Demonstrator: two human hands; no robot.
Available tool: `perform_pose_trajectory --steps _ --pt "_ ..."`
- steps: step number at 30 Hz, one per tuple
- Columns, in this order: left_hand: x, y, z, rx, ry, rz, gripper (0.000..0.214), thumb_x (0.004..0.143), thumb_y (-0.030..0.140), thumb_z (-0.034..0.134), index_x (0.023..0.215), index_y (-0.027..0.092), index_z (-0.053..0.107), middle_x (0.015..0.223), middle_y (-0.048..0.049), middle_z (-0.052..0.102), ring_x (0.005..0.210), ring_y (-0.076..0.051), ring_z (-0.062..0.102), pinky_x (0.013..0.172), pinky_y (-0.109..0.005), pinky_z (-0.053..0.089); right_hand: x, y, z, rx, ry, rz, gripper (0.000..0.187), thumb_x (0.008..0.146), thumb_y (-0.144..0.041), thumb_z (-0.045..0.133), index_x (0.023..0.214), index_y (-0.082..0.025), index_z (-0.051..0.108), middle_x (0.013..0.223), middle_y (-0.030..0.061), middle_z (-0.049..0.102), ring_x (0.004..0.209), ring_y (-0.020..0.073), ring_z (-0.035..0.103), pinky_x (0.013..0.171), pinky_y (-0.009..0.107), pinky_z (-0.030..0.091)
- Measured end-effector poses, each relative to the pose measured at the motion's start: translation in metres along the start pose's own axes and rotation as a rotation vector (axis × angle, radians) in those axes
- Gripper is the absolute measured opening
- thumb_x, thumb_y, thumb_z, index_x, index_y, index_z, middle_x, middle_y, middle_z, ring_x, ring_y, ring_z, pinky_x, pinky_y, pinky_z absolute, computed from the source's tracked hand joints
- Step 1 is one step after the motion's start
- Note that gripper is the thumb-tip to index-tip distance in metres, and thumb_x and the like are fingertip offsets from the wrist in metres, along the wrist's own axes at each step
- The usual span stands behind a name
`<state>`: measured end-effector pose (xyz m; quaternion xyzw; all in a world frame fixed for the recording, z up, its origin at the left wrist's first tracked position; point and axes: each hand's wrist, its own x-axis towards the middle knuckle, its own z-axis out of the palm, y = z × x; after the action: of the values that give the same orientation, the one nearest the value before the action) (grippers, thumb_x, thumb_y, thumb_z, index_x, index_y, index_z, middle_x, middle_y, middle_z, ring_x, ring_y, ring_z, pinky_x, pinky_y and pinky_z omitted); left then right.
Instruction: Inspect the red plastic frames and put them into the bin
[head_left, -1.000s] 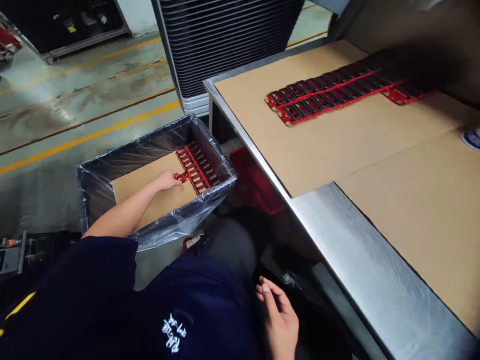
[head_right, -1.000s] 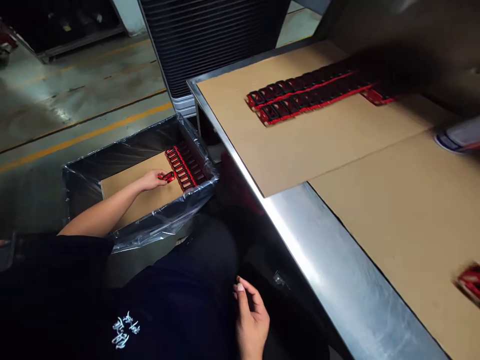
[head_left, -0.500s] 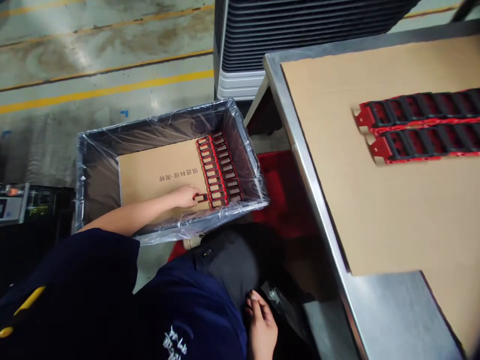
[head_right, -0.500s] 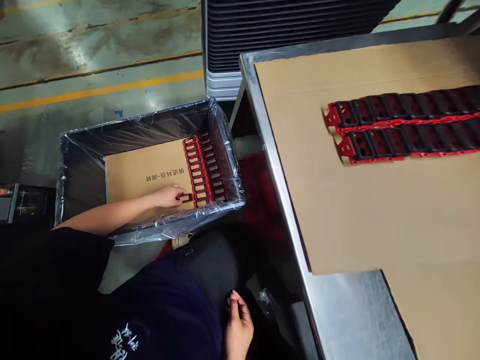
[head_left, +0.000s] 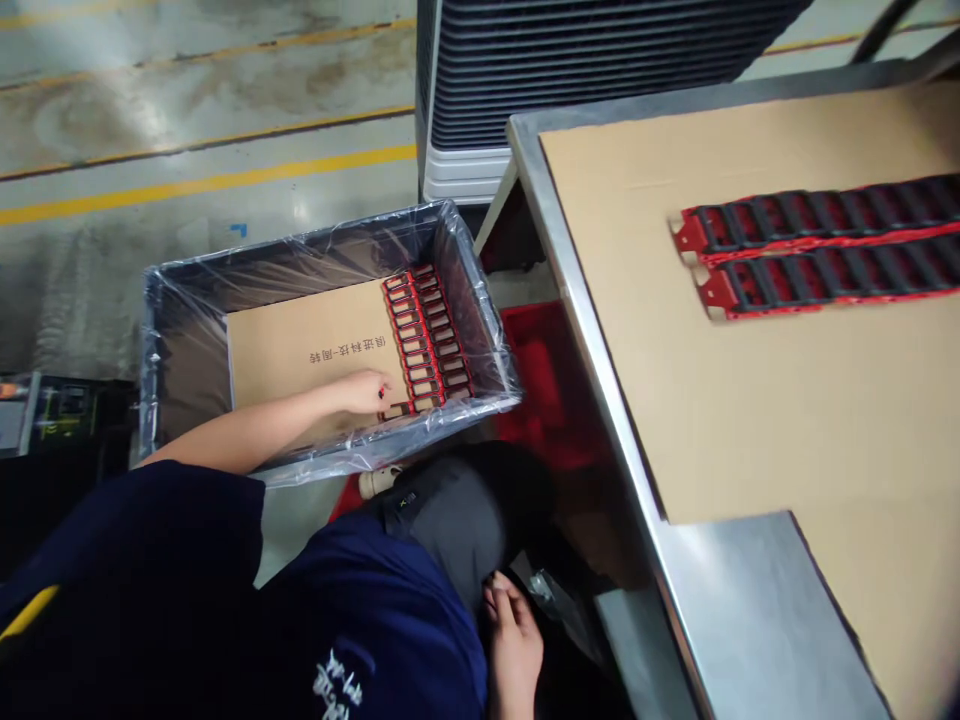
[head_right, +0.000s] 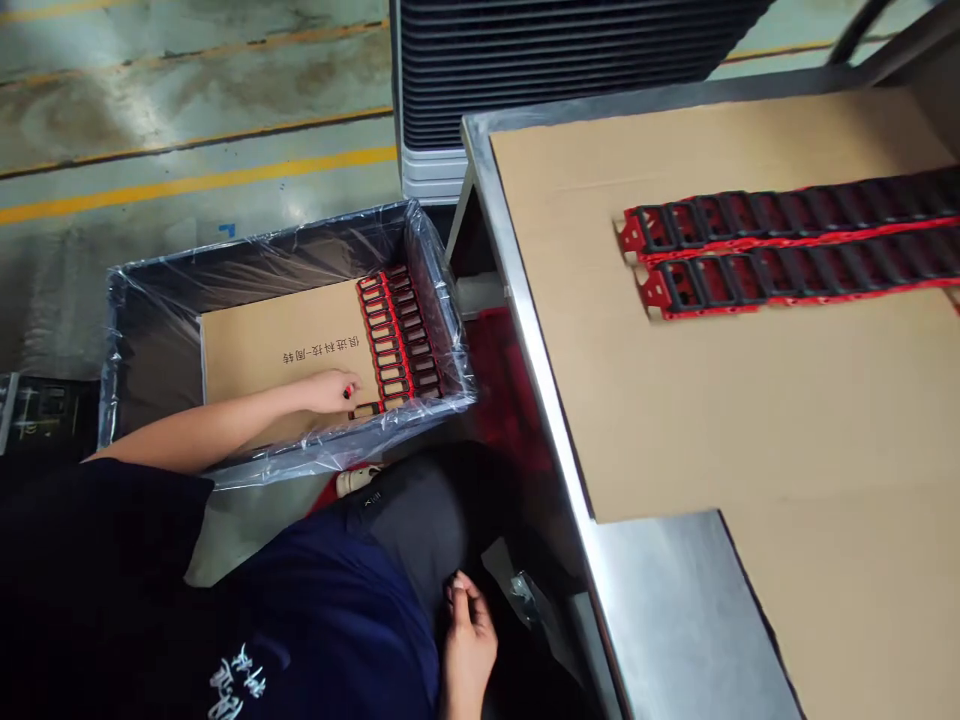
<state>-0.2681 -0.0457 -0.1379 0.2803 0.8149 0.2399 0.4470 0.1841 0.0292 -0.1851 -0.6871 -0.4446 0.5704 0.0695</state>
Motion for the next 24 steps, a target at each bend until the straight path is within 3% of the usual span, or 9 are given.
perform_pose_trajectory --steps 3,6,9,12,14,17,22,24 --pt "-0.029 0.041 -0.022 -0.167 0.000 0.046 0.023 0.077 0.030 0.060 0.097 0.018 0.058 0.066 0.0006 0.060 0.058 -0.016 0.061 0.062 -0.028 0.050 -0.009 -0.011 0.003 -0.090 -0.026 -0.112 0.061 0.066 -0.067 0.077 0.098 -0.015 0.079 0.099 0.0111 0.081 0.096 0.0329 0.075 0.088 0.045 0.061" --pt "-0.066 0.096 -0.009 -0.414 -0.078 0.178 0.024 0.087 0.037 0.053 0.104 0.020 0.052 0.076 -0.0006 0.064 0.064 -0.014 0.065 0.066 -0.029 0.055 -0.036 -0.038 0.010 -0.119 -0.075 -0.274 0.053 0.074 -0.062 0.074 0.099 -0.016 0.079 0.101 0.0124 0.080 0.100 0.0329 0.074 0.095 0.049 0.058" --pt "-0.098 0.145 0.050 -1.068 -0.341 0.274 0.033 0.078 0.035 0.074 0.098 0.017 0.055 0.087 -0.0028 0.067 0.074 -0.017 0.071 0.079 -0.036 0.059 -0.083 -0.076 0.014 -0.006 -0.160 -0.511 0.038 0.081 -0.047 0.076 0.105 -0.018 0.077 0.099 0.0115 0.080 0.091 0.0272 0.076 0.087 0.044 0.062" --pt "-0.126 0.173 0.126 -1.332 -0.608 0.122 0.034 0.077 0.031 0.080 0.100 0.018 0.058 0.087 -0.0001 0.067 0.077 -0.016 0.072 0.091 -0.040 0.059 -0.127 -0.107 0.009 0.072 -0.119 -0.767 0.035 0.080 -0.033 0.079 0.112 -0.021 0.072 0.092 0.0068 0.078 0.077 0.0208 0.074 0.075 0.036 0.063" --pt "-0.143 0.180 0.166 -1.327 -0.737 0.003 0.031 0.079 0.030 0.078 0.102 0.020 0.059 0.088 0.0008 0.067 0.080 -0.015 0.072 0.096 -0.040 0.057 -0.144 -0.113 0.000 0.074 0.047 -0.840 0.022 0.079 -0.029 0.079 0.098 -0.021 0.071 0.079 0.0024 0.074 0.065 0.0172 0.068 0.066 0.031 0.060" --pt "-0.161 0.184 0.199 -1.203 -0.843 -0.081 0.030 0.081 0.029 0.077 0.104 0.020 0.060 0.091 0.0004 0.068 0.083 -0.015 0.071 0.098 -0.039 0.056 -0.158 -0.100 -0.015 0.105 0.208 -0.826 0.011 0.083 -0.028 0.076 0.084 -0.021 0.067 0.066 -0.0010 0.067 0.057 0.0140 0.060 0.059 0.027 0.055" --pt "-0.178 0.187 0.213 -0.889 -0.892 -0.066 0.037 0.080 0.037 0.078 0.108 0.019 0.062 0.097 -0.0042 0.074 0.083 -0.018 0.071 0.076 -0.032 0.059 -0.174 -0.061 -0.026 0.288 0.237 -0.747 0.014 0.082 -0.025 0.077 0.078 -0.022 0.065 0.064 -0.0036 0.062 0.054 0.0115 0.057 0.055 0.024 0.052" --pt "-0.182 0.185 0.213 -0.775 -0.895 -0.010 0.040 0.080 0.041 0.079 0.110 0.019 0.064 0.102 -0.0068 0.076 0.088 -0.020 0.073 0.076 -0.031 0.059 -0.177 -0.051 -0.028 0.339 0.228 -0.735 0.016 0.081 -0.024 0.078 0.074 -0.022 0.063 0.064 -0.0034 0.063 0.055 0.0115 0.058 0.056 0.024 0.052"
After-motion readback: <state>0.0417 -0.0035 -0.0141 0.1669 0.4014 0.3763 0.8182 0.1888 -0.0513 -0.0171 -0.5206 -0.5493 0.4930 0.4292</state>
